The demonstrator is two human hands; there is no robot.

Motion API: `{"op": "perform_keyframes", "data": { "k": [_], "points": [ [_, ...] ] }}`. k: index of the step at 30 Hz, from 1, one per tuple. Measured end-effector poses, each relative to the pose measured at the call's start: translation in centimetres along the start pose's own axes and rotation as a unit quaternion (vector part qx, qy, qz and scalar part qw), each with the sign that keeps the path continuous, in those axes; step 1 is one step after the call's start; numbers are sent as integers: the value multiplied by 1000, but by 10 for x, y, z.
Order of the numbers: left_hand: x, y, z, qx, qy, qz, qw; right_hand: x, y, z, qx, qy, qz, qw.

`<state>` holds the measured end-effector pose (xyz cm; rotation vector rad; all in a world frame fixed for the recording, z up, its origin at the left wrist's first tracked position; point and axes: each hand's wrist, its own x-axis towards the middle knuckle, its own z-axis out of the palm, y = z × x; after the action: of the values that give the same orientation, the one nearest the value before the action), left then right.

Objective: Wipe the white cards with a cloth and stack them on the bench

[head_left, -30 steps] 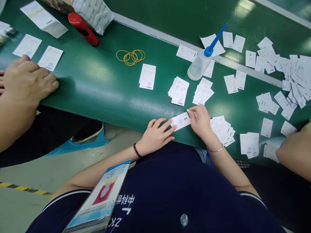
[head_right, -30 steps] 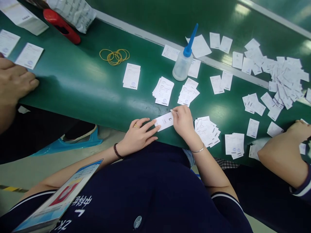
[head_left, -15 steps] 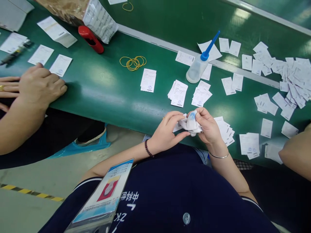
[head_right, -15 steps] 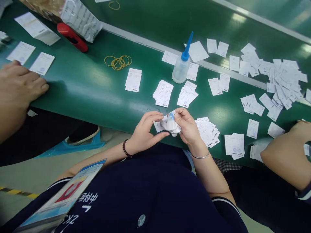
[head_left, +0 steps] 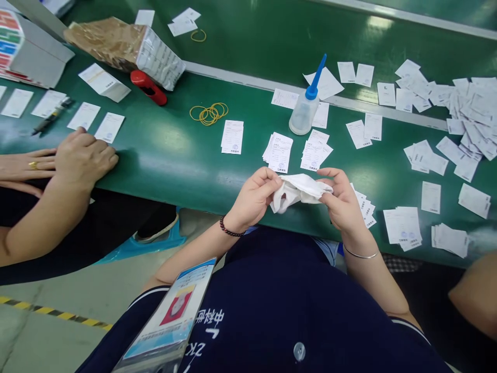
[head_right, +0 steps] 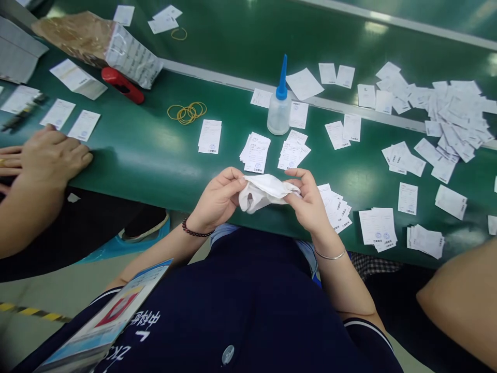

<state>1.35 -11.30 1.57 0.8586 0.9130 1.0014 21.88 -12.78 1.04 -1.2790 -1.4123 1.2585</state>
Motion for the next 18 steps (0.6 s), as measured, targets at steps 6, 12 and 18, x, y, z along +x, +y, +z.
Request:
{"op": "perform_keyframes", "data": {
  "k": [6, 12, 18],
  "points": [
    [-3, 9, 12, -87, 31, -100, 991, -1, -15, -7, -55, 18, -33, 998],
    [1, 9, 12, -65, -24, -79, 995, 6, -14, -12, 64, -2, 37, 997],
    [10, 9, 8, -17, -29, -94, 995, 14, 2, -20, 132, 25, 80, 988]
  ]
}}
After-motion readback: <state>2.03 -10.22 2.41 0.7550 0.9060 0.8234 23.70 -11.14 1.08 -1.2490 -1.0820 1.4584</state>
